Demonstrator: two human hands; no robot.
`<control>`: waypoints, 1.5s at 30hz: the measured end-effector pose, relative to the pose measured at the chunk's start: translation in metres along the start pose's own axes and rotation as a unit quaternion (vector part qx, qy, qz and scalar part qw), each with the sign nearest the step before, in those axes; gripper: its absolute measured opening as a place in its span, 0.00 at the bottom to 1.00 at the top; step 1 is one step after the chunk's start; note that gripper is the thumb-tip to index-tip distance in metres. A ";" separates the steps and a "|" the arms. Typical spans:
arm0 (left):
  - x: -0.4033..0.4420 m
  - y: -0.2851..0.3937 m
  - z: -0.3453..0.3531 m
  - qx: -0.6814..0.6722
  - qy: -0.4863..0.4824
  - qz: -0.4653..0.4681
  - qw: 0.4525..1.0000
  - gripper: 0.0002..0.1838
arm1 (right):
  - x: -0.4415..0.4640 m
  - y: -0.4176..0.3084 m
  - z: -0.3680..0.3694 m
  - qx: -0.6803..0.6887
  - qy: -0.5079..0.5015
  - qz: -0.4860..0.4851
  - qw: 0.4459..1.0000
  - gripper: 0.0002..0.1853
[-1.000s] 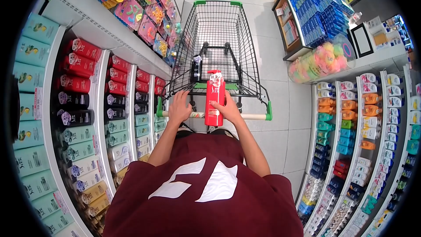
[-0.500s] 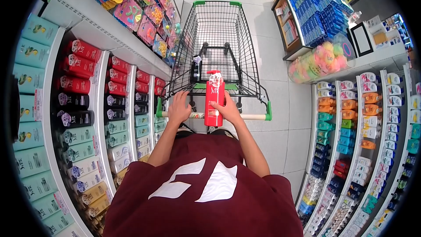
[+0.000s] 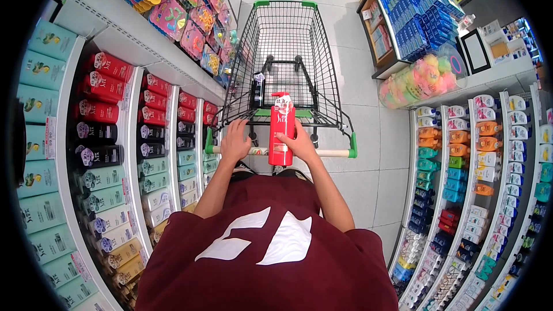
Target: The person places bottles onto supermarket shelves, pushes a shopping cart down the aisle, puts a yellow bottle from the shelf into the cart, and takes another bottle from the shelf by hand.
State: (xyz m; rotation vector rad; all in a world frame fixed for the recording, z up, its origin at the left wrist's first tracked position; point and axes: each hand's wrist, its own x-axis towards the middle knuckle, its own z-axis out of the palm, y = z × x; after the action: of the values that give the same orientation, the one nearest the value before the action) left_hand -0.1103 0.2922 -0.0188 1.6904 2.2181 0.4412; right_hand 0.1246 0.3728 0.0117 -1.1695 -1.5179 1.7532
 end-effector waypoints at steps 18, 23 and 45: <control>0.000 0.006 -0.010 -0.007 -0.016 -0.013 1.000 0.31 | 0.001 0.005 -0.001 -0.006 0.004 -0.001 1.000 0.38; 0.000 0.004 -0.005 0.003 -0.019 -0.019 1.000 0.31 | 0.000 0.003 0.000 -0.001 0.004 0.005 1.000 0.37; -0.002 0.002 -0.003 -0.014 -0.014 -0.015 1.000 0.31 | 0.000 0.007 0.000 0.015 0.006 0.011 1.000 0.36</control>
State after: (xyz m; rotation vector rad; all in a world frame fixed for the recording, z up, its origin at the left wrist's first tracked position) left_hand -0.1099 0.2909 -0.0154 1.6373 2.2039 0.4356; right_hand 0.1257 0.3716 0.0049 -1.1835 -1.4728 1.7734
